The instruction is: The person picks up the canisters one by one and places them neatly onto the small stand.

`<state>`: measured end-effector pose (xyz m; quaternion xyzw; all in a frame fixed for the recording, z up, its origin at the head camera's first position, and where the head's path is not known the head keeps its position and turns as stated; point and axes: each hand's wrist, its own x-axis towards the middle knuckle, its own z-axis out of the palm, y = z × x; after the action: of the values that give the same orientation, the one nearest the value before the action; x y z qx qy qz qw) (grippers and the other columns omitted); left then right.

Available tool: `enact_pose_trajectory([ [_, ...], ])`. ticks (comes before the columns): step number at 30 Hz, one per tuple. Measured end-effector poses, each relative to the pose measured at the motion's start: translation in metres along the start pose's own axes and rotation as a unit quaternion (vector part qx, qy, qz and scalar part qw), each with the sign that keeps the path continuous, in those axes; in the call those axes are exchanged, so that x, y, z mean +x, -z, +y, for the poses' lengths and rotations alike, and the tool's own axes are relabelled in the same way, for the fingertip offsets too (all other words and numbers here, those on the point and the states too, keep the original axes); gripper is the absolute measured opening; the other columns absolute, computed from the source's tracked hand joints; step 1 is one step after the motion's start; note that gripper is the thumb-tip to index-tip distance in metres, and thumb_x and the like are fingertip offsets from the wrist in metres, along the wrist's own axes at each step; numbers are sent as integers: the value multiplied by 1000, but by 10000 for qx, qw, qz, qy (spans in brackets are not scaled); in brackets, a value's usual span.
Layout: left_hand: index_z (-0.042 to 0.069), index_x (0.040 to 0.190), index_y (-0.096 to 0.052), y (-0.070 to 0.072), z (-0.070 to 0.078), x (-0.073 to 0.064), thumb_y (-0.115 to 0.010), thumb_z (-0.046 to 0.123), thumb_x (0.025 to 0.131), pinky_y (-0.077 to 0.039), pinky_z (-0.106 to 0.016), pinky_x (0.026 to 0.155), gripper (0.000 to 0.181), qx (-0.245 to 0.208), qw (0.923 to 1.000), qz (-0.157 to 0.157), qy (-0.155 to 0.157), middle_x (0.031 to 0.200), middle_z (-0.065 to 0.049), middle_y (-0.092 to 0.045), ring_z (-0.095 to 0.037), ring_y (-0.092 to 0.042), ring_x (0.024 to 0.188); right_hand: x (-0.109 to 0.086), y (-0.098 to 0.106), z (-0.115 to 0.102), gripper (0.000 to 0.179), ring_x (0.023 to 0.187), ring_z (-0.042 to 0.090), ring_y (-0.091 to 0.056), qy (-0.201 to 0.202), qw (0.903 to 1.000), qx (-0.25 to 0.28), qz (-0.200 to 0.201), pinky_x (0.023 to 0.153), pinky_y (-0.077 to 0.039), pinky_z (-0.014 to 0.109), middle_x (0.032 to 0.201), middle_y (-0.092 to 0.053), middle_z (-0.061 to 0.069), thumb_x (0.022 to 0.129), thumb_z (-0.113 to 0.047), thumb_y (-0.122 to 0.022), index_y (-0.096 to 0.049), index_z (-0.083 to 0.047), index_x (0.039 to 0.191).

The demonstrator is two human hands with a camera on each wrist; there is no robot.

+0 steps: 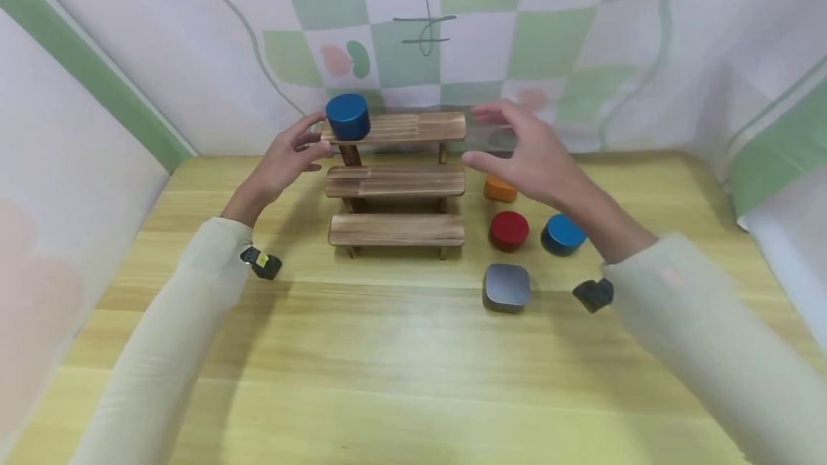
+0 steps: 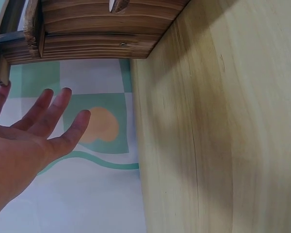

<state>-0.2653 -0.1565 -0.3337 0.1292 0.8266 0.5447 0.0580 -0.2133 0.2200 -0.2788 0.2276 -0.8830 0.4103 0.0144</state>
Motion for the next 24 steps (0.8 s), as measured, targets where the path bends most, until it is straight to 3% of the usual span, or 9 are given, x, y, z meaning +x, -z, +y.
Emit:
enact_pose_trajectory([
  [4,27,156,-37,3,1,-3,-63,26,101,-46,-53,101,61,-104,9999,26,96,146,-16,-48,-30,-52,127,-11,6,5,61,130,34,-44,-8,10000,63,31,112,-32,38,144,-49,12,93,-23,-74,-47,-9,146],
  [10,27,156,-37,4,2,-4,-63,25,101,-46,-54,101,61,-151,9997,14,184,146,-15,-48,-29,-53,127,-26,10,15,61,127,34,-46,63,10000,-31,66,99,-33,16,142,-51,14,92,-19,-74,-47,-2,144],
  [15,28,156,-37,5,3,-5,-63,26,100,-46,-54,101,61,-98,9996,38,246,145,-16,-49,-30,-55,124,-39,8,28,62,128,36,-44,-245,9995,-207,69,105,-32,23,142,-50,15,92,-25,-76,-48,-3,143],
  [24,28,156,-37,7,2,-5,-63,26,101,-46,-55,101,61,-122,9997,40,229,146,-16,-49,-30,-55,124,-56,7,51,59,127,39,-44,-527,9981,-264,159,99,-30,8,140,-52,19,92,-21,-75,-49,-1,141],
])
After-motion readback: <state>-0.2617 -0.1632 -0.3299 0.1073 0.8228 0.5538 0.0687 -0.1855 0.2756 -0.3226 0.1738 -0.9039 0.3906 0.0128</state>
